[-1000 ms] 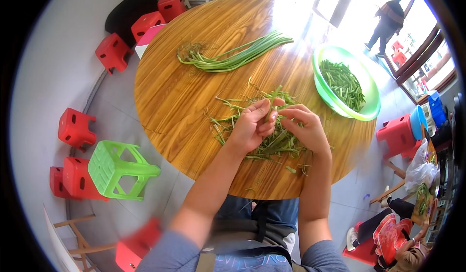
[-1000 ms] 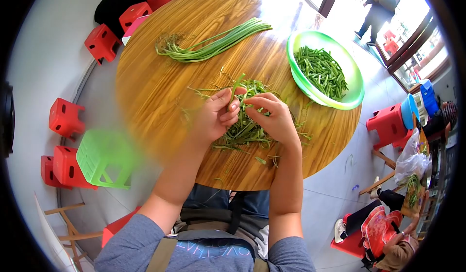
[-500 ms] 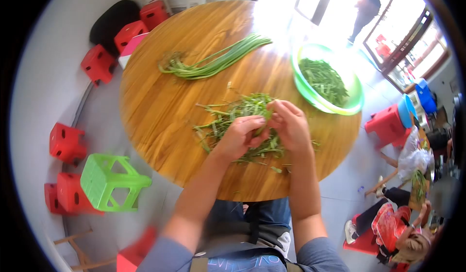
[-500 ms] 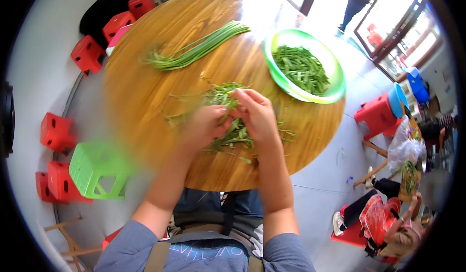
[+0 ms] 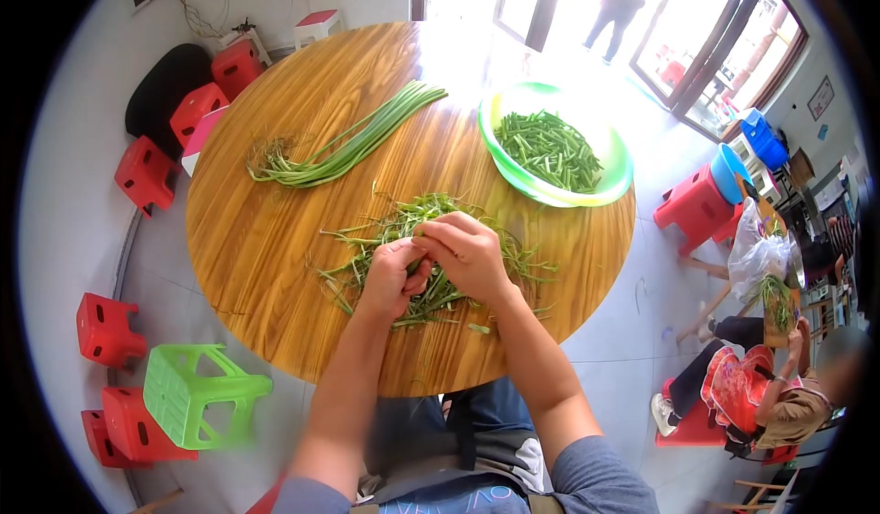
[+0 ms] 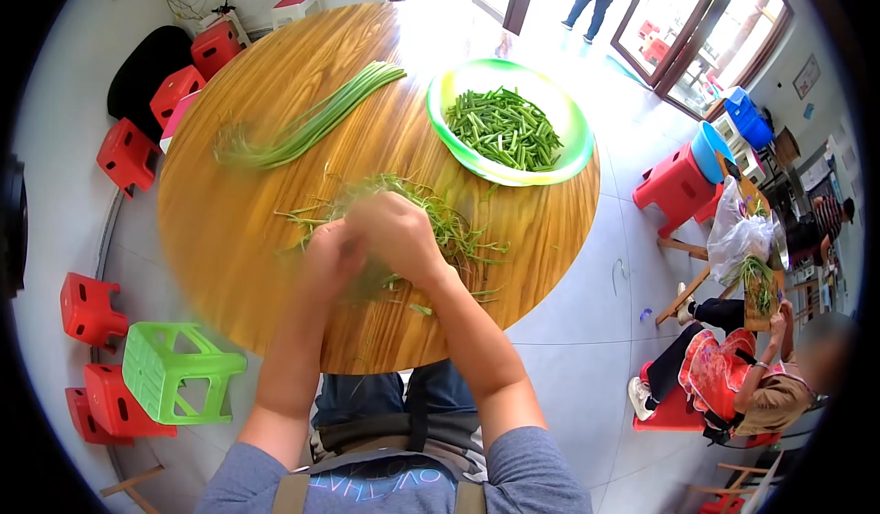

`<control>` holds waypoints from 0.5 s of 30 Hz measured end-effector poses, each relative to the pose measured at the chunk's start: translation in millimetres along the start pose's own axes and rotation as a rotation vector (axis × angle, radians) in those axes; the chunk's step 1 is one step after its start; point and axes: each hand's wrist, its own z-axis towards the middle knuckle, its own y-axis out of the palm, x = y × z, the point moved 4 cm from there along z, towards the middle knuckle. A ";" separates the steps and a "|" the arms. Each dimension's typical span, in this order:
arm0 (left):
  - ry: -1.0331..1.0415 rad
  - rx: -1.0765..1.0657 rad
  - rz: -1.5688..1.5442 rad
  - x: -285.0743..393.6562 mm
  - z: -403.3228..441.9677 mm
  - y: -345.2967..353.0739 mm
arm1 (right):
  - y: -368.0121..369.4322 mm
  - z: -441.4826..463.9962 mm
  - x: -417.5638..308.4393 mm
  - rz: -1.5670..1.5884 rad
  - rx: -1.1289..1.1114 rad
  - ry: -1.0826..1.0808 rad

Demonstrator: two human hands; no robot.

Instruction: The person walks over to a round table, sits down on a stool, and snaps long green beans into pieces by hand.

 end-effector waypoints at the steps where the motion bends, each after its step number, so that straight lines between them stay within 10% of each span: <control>1: -0.005 0.015 0.015 0.1 -0.2 -1.5 | 0.5 0.5 -2.3 -0.045 -0.009 -0.049; 15: 0.114 -0.038 0.110 -2.5 3.0 -5.8 | -6.1 6.6 -16.5 -0.112 0.020 -0.072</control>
